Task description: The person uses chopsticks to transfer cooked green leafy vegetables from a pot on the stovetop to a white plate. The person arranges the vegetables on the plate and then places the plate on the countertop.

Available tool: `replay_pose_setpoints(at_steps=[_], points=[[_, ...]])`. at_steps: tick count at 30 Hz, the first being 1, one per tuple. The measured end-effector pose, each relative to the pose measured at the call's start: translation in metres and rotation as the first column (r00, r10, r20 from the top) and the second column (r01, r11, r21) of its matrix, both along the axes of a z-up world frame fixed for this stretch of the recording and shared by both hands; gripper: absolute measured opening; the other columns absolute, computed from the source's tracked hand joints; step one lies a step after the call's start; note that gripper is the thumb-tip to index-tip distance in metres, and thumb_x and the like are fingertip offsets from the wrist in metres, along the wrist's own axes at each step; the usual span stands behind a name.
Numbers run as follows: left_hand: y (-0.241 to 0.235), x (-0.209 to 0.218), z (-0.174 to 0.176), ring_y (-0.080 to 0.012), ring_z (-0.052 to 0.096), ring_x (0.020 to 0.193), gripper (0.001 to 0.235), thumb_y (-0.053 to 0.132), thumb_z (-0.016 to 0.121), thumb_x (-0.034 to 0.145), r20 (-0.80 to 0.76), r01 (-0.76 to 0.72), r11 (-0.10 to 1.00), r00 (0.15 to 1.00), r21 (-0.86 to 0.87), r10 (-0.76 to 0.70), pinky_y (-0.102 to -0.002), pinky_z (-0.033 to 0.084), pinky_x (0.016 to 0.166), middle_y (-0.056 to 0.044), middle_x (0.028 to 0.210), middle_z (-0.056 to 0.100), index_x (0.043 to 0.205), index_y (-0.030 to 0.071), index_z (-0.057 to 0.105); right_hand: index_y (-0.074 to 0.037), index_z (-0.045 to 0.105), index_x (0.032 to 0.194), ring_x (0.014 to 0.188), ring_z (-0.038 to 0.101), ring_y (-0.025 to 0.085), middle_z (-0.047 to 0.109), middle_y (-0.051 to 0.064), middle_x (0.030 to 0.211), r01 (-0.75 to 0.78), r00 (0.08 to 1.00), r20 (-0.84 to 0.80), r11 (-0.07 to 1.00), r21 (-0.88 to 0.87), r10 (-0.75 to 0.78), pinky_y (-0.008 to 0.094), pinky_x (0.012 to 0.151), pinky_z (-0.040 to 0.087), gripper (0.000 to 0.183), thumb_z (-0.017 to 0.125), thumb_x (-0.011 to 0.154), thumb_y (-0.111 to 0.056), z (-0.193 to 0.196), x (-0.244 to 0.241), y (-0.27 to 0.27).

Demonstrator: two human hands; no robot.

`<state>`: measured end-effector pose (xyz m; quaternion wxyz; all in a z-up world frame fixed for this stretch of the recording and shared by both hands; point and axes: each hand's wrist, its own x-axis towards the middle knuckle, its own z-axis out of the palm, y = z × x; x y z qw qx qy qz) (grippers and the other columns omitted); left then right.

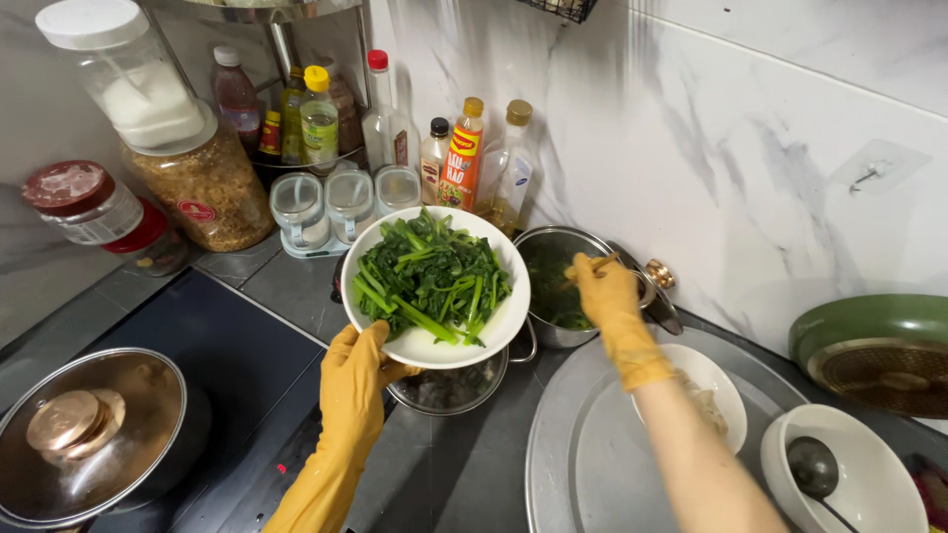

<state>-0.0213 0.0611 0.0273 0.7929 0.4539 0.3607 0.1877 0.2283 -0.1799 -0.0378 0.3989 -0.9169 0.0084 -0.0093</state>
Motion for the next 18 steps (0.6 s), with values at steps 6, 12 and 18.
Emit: replay_pose_setpoints(at_steps=[6, 12, 18], points=[[-0.003, 0.003, -0.006, -0.0254, 0.065, 0.066, 0.032, 0.013, 0.057, 0.093, 0.023, 0.025, 0.999, 0.999, -0.029, -0.025, -0.037, 0.064, 0.062, -0.017, 0.085, 0.068, 0.118, -0.004, 0.067, -0.026, 0.087, 0.084, 0.095, 0.074, 0.016, 0.082, -0.007, 0.091, -0.035, 0.997, -0.069, 0.988, -0.149, 0.025, 0.031, 0.097, 0.052, 0.034, 0.059, 0.092, -0.044, 0.021, 0.006, -0.047], [-0.007, 0.001, 0.001, -0.0257, 0.064, 0.064, 0.031, 0.012, 0.057, 0.091, 0.007, 0.037, 0.999, 0.999, -0.04, -0.037, -0.036, 0.063, 0.06, -0.018, 0.087, 0.07, 0.116, -0.004, 0.067, -0.008, 0.082, 0.083, 0.075, 0.071, 0.019, 0.081, 0.002, 0.087, 0.034, 0.967, -0.256, 0.994, 0.106, -0.006, 0.028, 0.084, 0.057, 0.026, 0.067, 0.087, -0.028, 0.066, -0.041, -0.04], [-0.005, 0.006, -0.02, -0.0227, 0.063, 0.064, 0.031, 0.014, 0.06, 0.093, 0.037, 0.021, 0.999, 0.999, -0.032, -0.02, -0.037, 0.065, 0.06, -0.013, 0.077, 0.062, 0.117, -0.003, 0.07, -0.012, 0.084, 0.113, 0.078, 0.07, 0.017, 0.084, 0.005, 0.112, -0.195, 0.941, -0.243, 0.965, 0.173, 0.234, 0.027, 0.075, 0.063, 0.027, 0.079, 0.089, -0.023, 0.061, -0.06, -0.04]])
